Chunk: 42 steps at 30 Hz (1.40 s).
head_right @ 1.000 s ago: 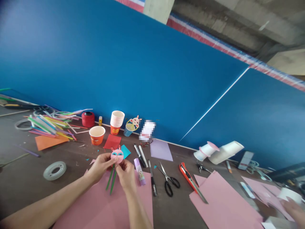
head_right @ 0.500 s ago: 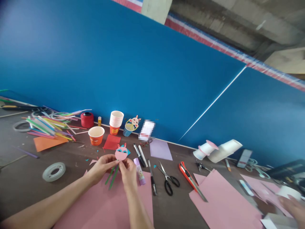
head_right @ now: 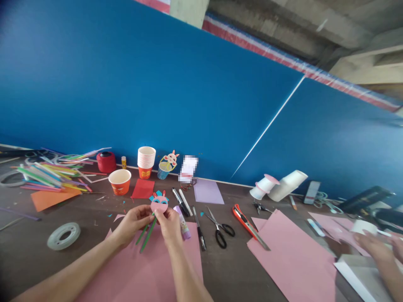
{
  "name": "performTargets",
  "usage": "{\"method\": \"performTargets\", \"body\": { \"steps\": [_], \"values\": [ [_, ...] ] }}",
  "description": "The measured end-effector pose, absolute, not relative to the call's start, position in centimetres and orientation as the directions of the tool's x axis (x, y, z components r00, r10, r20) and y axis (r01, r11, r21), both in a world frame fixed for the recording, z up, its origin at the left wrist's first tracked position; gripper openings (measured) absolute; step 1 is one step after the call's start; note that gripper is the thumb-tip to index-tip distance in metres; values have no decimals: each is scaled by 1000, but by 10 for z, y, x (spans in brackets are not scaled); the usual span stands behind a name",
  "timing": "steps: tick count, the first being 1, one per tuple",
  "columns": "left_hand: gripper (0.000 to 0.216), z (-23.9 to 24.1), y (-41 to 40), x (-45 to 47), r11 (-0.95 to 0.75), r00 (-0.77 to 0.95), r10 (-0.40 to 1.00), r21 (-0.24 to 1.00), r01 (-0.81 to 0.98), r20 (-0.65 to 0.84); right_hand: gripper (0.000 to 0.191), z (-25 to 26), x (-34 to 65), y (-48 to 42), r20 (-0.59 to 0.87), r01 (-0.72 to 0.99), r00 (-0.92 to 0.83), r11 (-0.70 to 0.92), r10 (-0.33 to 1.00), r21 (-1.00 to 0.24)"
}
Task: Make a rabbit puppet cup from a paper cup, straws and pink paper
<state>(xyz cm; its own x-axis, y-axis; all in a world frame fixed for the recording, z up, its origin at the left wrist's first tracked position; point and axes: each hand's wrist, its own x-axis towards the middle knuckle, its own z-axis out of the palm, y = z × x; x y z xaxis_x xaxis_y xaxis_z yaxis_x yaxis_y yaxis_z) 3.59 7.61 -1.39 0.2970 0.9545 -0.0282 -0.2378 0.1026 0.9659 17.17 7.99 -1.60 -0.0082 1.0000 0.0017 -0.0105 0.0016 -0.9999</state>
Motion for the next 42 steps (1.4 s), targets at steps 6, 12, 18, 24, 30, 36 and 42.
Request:
{"method": "performTargets", "body": {
  "steps": [6, 12, 18, 24, 30, 36, 42],
  "values": [
    [31, -15, 78, 36, 110, 299, 954, 969, -222, -40, 24, -14, 171, 79, 6, -44, 1, 6, 1000, -999],
    [26, -17, 77, 39, 59, 261, 965, 980, -192, -7, 23, -10, 164, 76, -5, -113, 15, -4, 1000, -994],
    [25, -17, 76, 43, 1, 212, 977, 987, -164, 34, 27, -10, 160, 74, -18, -233, -2, -18, 1000, -972],
    [29, -13, 75, 43, 60, 221, 975, 982, -179, -19, 26, -7, 160, 74, -44, -243, -11, -45, 999, -969],
    [40, -12, 76, 41, 99, 201, 978, 971, -219, -55, 24, -3, 166, 77, -64, -190, 9, -62, 998, -980],
    [40, -11, 76, 41, 112, 241, 969, 975, -194, -63, 23, -6, 167, 78, -33, -170, 42, -26, 999, -985],
    [30, -11, 75, 40, 69, 296, 955, 989, -128, -28, 26, -3, 169, 78, -12, -108, 29, -9, 1000, -994]
  ]
}}
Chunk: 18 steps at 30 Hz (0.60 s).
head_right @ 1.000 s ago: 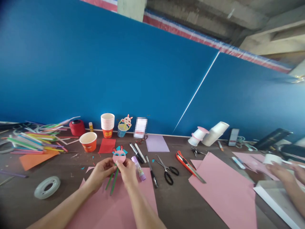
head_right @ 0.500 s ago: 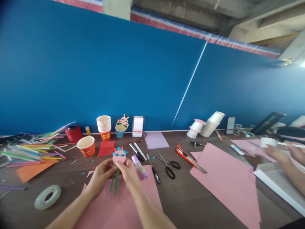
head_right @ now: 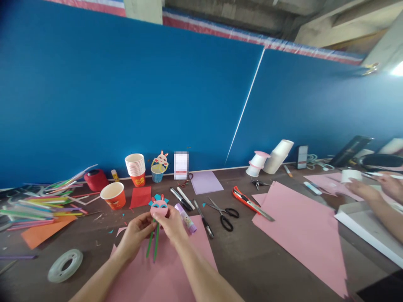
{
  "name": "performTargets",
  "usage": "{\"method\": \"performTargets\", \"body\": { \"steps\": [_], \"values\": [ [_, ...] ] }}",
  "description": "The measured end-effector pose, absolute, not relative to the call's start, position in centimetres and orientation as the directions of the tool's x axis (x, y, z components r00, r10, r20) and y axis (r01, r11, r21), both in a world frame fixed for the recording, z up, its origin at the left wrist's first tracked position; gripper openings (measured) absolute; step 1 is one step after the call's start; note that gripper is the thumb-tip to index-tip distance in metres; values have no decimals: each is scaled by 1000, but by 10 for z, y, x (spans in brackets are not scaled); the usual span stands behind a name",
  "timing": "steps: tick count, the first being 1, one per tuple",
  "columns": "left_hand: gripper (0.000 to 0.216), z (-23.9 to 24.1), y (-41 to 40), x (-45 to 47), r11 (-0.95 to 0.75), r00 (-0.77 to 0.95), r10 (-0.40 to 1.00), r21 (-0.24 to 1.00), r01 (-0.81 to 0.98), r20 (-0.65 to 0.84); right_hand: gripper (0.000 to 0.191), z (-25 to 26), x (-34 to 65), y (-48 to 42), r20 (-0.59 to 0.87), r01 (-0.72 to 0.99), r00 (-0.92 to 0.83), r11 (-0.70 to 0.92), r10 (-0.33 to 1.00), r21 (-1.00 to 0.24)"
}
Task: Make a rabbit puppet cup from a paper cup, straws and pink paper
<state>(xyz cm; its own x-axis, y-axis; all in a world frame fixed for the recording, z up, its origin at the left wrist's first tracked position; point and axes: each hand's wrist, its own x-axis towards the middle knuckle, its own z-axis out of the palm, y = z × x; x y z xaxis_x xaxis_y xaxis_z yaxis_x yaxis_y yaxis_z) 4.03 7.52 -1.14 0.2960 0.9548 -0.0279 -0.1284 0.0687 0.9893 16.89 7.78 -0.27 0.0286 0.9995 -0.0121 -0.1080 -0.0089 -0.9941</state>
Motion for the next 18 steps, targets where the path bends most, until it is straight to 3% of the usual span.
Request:
{"method": "performTargets", "body": {
  "steps": [10, 18],
  "values": [
    [28, -7, 73, 40, 66, 281, 959, 991, -118, -30, 29, -7, 168, 79, -30, -229, -4, -30, 1000, -973],
    [28, -4, 74, 43, 107, 253, 966, 977, -183, -58, 32, -1, 166, 76, -41, -422, -113, -85, 993, -903]
  ]
}}
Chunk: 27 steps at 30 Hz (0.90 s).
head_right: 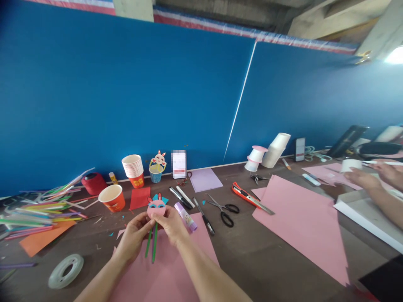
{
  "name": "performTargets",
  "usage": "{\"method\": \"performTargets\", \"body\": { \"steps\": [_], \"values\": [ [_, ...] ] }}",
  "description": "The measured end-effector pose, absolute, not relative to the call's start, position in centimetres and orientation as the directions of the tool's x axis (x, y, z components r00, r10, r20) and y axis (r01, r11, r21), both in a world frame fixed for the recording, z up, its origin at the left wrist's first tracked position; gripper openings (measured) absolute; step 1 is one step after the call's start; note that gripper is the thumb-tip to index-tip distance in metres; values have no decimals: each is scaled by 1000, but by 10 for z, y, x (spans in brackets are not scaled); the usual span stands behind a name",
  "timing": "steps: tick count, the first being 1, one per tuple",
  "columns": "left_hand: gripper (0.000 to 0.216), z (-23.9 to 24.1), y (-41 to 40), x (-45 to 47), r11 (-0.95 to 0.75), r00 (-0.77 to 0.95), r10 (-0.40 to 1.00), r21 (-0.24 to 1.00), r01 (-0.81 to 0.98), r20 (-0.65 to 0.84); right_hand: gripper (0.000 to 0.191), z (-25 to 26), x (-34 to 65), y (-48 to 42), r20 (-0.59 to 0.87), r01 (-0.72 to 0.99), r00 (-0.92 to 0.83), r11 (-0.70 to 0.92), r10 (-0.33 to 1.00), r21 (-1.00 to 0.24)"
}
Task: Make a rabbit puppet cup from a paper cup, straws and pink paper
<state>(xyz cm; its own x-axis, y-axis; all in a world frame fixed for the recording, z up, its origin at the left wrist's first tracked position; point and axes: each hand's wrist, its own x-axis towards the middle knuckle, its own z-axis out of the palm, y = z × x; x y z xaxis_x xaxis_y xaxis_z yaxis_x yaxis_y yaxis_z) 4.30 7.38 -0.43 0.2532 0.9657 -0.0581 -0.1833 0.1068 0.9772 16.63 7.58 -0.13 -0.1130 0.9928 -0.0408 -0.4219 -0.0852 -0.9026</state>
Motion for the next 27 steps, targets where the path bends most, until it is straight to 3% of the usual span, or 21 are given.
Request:
{"method": "performTargets", "body": {
  "steps": [4, 12, 16, 23, 27],
  "values": [
    [26, -4, 74, 43, 90, 244, 969, 983, -163, -48, 34, 4, 166, 74, -44, -433, -159, -110, 986, -895],
    [29, -3, 74, 42, 97, 196, 979, 979, -181, -60, 25, 0, 166, 78, -100, -367, -34, -106, 994, -924],
    [31, -3, 74, 41, 108, 185, 980, 970, -219, -67, 11, -3, 164, 76, -5, -251, -53, -18, 999, -968],
    [30, -10, 76, 38, 98, 113, 991, 977, -190, -78, 13, -5, 163, 74, 91, -83, -48, 87, 995, -993],
    [30, -10, 78, 36, 105, 130, 989, 960, -261, -72, 14, -2, 161, 71, 117, -26, -34, 116, 993, -993]
  ]
}}
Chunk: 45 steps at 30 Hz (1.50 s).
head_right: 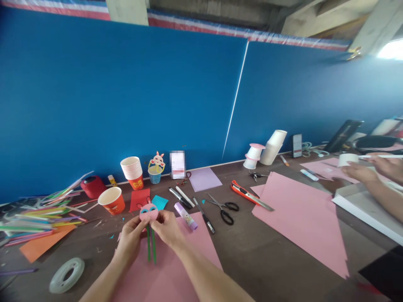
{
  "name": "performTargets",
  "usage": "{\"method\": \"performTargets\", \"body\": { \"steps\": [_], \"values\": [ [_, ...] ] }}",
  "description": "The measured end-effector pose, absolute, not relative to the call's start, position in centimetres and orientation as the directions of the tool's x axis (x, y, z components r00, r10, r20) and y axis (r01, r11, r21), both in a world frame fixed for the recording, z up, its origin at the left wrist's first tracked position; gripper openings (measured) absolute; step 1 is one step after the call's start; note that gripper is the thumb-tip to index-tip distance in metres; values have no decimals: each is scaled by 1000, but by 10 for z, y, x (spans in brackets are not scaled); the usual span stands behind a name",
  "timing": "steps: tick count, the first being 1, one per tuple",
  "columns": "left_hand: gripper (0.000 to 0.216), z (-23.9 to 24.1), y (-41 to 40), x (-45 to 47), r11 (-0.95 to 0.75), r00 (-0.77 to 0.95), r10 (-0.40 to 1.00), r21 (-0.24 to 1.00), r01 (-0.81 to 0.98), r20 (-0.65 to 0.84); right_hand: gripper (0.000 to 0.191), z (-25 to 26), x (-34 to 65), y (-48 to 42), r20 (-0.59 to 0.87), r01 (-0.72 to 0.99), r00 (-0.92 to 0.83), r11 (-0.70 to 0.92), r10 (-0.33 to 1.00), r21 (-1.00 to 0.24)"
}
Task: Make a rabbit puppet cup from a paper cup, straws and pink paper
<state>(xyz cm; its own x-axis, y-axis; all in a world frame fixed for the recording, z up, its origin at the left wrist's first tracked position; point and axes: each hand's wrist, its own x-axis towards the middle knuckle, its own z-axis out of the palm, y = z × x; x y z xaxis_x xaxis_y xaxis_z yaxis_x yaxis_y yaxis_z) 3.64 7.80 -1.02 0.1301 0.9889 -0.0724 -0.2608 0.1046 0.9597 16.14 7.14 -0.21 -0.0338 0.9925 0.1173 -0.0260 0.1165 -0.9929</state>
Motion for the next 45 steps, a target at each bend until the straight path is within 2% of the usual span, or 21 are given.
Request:
{"method": "performTargets", "body": {
  "steps": [5, 10, 16, 25, 32, 45],
  "values": [
    [29, -13, 82, 35, 127, 128, 988, 926, -354, -87, 15, -3, 157, 67, 176, 19, -64, 177, 982, -984],
    [27, -17, 84, 33, 78, 96, 994, 930, -360, -46, 19, -8, 155, 66, 180, 118, -47, 184, 983, -976],
    [29, -14, 83, 33, 110, 113, 991, 912, -396, -71, 19, -5, 155, 67, 170, 75, -58, 175, 984, -982],
    [29, -9, 79, 36, 104, 119, 990, 956, -274, -74, 21, -8, 157, 73, 174, 53, 1, 173, 985, -983],
    [32, -5, 77, 37, 118, 214, 975, 962, -247, -65, 19, -9, 158, 76, 111, -12, 78, 112, 991, -994],
    [20, -10, 76, 41, 117, 283, 955, 988, -104, -83, 16, -3, 163, 78, 52, -130, 126, 69, 991, -989]
  ]
}}
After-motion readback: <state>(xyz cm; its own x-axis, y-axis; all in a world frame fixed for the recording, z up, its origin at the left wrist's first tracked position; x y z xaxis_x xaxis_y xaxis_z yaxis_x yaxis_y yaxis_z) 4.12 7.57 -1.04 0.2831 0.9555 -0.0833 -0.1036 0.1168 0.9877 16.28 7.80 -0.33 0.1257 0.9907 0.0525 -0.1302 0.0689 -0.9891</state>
